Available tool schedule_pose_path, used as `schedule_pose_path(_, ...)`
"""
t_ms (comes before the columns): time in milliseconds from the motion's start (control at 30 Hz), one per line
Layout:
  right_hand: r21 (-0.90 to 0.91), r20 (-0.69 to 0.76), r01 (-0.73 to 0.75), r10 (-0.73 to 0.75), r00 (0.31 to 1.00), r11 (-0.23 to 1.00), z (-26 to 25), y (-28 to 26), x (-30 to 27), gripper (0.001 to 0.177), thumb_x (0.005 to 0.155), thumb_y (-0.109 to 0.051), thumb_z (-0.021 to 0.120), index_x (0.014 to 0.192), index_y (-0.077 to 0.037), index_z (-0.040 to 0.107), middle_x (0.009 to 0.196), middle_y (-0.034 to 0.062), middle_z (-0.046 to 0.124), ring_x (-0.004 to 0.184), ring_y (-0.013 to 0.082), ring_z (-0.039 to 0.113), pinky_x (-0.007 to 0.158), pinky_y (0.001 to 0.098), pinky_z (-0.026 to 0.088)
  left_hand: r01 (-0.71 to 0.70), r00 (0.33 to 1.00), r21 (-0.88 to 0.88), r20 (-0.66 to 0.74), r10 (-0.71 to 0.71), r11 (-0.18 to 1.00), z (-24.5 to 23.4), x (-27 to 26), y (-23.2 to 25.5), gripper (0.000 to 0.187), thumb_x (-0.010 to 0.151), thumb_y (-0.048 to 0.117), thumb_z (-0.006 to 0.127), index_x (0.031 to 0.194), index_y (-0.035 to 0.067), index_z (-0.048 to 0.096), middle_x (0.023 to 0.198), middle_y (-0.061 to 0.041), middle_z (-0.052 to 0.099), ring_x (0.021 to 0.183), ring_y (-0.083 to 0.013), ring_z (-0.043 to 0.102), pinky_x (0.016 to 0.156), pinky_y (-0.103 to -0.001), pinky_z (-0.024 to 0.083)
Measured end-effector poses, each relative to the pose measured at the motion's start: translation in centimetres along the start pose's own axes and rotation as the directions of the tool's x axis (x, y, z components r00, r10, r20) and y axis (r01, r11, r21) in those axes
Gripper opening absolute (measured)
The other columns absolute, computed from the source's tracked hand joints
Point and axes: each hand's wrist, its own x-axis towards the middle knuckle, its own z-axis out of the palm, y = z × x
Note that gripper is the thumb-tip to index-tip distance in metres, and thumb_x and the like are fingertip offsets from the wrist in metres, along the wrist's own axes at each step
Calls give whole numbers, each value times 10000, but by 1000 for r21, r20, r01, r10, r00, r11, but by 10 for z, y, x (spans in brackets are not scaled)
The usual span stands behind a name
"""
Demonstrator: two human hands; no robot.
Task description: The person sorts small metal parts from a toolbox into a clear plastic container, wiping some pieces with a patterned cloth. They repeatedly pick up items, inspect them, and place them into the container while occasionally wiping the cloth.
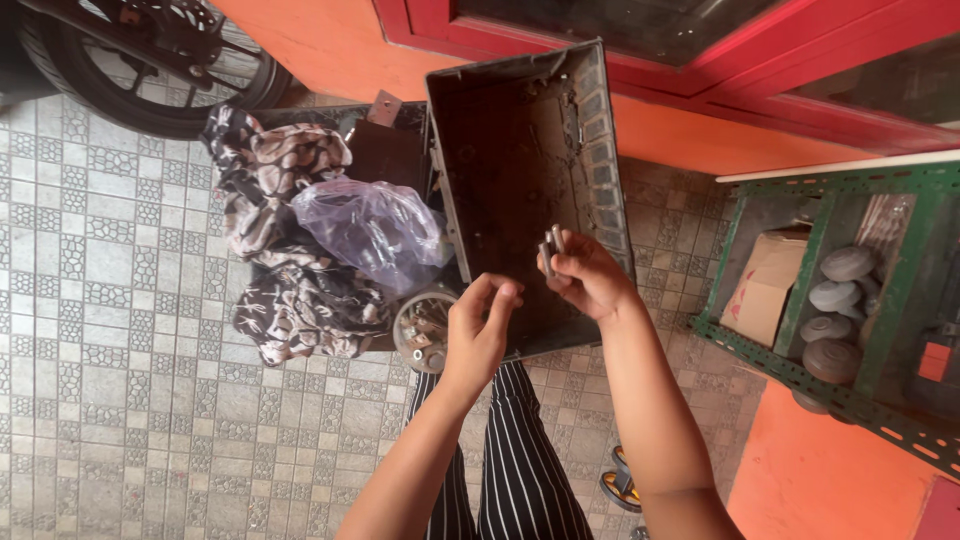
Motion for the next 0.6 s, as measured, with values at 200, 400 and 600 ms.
schedule_pose_path(200,-125,-182,40,-62,981,991,2,6,-23,180,875,-22,790,835,-97,632,848,22,677,677,88,583,562,215,454,-68,998,39,10,68,997,24,7,7,244,1028,185,599,1184,0,632,1047,-75,697,948,-119,656,857,-278,532)
schedule_pose_path(400,-423,-288,11,-146,946,906,15,38,-27,190,853,-1,811,824,-89,646,766,30,694,622,74,573,553,208,452,-118,985,-262,-150,81,958,-3,10,-19,177,1091,155,564,1186,10,602,1018,-48,647,979,-114,598,901,-273,495)
schedule_pose_path(600,-565,-289,-193,26,957,802,70,85,-8,143,791,-55,835,831,-70,698,785,40,751,671,87,685,619,239,564,-111,957,-228,-288,41,967,-68,6,-33,156,1084,164,552,1086,22,616,965,-24,640,902,-91,615,833,-247,504)
